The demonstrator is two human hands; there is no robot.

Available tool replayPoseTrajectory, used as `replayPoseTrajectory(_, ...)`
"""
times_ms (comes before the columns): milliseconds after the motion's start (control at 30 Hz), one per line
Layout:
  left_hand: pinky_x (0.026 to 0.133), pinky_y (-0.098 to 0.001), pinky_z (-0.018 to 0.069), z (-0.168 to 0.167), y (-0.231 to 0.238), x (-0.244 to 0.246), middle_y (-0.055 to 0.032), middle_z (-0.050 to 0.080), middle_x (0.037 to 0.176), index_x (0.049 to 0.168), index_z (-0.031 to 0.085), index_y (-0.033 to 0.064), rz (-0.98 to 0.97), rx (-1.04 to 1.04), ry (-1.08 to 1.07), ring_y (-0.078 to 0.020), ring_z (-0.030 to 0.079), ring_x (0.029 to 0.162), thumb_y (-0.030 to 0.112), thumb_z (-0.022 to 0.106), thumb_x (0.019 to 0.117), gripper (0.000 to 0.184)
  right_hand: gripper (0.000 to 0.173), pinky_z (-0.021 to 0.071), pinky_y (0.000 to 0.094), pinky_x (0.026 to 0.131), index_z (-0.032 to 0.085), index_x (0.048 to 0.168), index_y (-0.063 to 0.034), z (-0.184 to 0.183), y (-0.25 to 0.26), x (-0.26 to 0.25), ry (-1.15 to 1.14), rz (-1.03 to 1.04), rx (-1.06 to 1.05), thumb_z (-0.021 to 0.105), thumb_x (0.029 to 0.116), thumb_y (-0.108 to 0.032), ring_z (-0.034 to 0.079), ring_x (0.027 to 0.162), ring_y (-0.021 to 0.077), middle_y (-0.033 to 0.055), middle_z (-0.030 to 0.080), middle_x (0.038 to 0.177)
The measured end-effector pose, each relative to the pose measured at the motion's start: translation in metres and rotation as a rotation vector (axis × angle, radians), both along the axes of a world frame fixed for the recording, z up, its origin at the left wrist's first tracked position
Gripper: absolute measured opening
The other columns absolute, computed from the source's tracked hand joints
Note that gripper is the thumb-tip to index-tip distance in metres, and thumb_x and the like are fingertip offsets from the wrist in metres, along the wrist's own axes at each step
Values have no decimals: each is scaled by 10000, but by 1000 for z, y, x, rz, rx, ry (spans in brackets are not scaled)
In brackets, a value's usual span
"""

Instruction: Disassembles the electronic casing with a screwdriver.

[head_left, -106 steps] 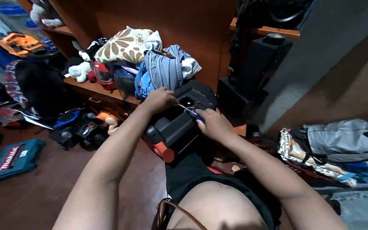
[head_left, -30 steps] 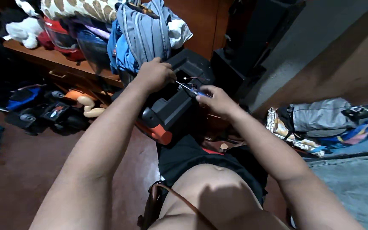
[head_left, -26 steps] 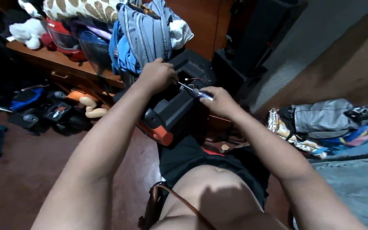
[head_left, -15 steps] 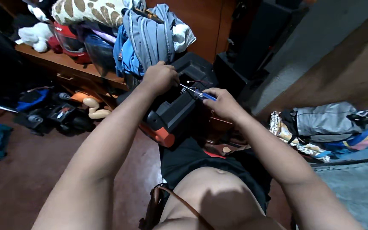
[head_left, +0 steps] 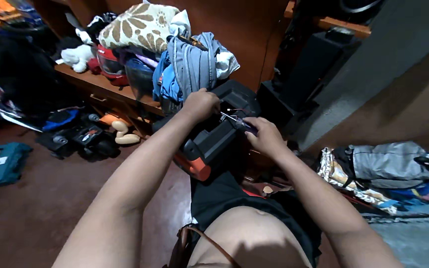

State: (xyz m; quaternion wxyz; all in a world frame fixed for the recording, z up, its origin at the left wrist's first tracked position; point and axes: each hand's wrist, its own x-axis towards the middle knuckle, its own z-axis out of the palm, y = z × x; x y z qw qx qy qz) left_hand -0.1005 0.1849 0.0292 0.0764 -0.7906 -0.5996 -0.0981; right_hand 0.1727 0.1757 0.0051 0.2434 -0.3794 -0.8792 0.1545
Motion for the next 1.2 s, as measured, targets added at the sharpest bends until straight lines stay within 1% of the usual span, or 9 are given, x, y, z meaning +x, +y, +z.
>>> replayPoseTrajectory(67, 906, -593, 530, 9, -5, 10, -112, 707, 1159, 1030, 740, 79, 57, -41, -6, -379, 628, 1176, 172, 690, 974, 119, 475, 587, 534, 706, 654, 1373, -164, -1, 0, -2, -54, -1, 211, 718, 904, -143, 693, 932, 324, 149, 669, 1133)
replayPoseTrajectory(200, 882, -620, 525, 15, -16, 19, -148, 677, 1192, 1090, 724, 71, 58, -49, -14, -421, 613, 1169, 174, 684, 984, 153, 355, 575, 442, 693, 623, 1376, -149, 18, 3, 4, 64, -7, -433, 555, 1066, -308, 687, 787, 233, 127, 720, 1055)
replayPoseTrajectory(300, 942, -647, 493, 23, -24, 26, -90, 657, 1349, 1291, 712, 172, 29, -150, 46, -411, 556, 1295, 168, 566, 1054, 278, 329, 593, 518, 808, 672, 1340, -158, 14, 3, 4, -64, -1, -69, 606, 1019, -186, 709, 952, 262, 105, 710, 1158)
replayPoseTrajectory(400, 868, -568, 553, -5, -9, 5, -12, 734, 1145, 1126, 774, 247, -41, -10, 80, -332, 622, 1192, 187, 590, 1034, 214, 438, 599, 547, 746, 655, 1362, -202, -3, 1, 3, -123, -46, 185, 699, 926, -226, 701, 948, 315, 126, 675, 1151)
replayPoseTrajectory(500, 907, -564, 547, -2, -2, 4, -21, 739, 1113, 1033, 782, 204, -12, -12, 37, -325, 631, 1176, 184, 650, 1002, 137, 464, 564, 496, 926, 600, 1425, -174, 5, 5, 3, -37, -57, -236, 607, 1003, -366, 694, 1046, 247, 107, 704, 1214)
replayPoseTrajectory(600, 905, -562, 542, -2, 0, 8, -27, 735, 1124, 995, 771, 164, 27, -33, 10, -329, 626, 1177, 179, 686, 973, 89, 350, 586, 367, 808, 676, 1286, -104, 3, 13, 3, 67, 25, -484, 510, 1063, -316, 696, 874, 148, 70, 721, 1045)
replayPoseTrajectory(767, 919, -541, 548, -7, 1, -7, -46, 720, 1149, 1115, 769, 175, -53, 9, 36, -326, 627, 1170, 178, 682, 974, 165, 430, 574, 504, 882, 647, 1390, -210, 0, -4, -7, -191, -112, 90, 630, 961, -221, 684, 1078, 299, 128, 678, 1218)
replayPoseTrajectory(1000, 914, -576, 550, -6, 0, -9, -107, 711, 1088, 982, 781, 113, 4, 18, -61, -348, 639, 1151, 136, 706, 957, 82, 414, 549, 505, 934, 625, 1394, -141, 22, 1, -11, -108, -48, -348, 545, 1034, -328, 694, 1049, 258, 127, 716, 1170)
replayPoseTrajectory(1200, 1014, -563, 528, -4, -5, -27, -154, 626, 1329, 1274, 708, 100, -27, 9, -135, -334, 618, 1229, 130, 727, 933, 343, 523, 583, 553, 742, 628, 1399, -255, 12, -7, -17, -274, -75, 221, 711, 897, -135, 695, 980, 356, 155, 670, 1188)
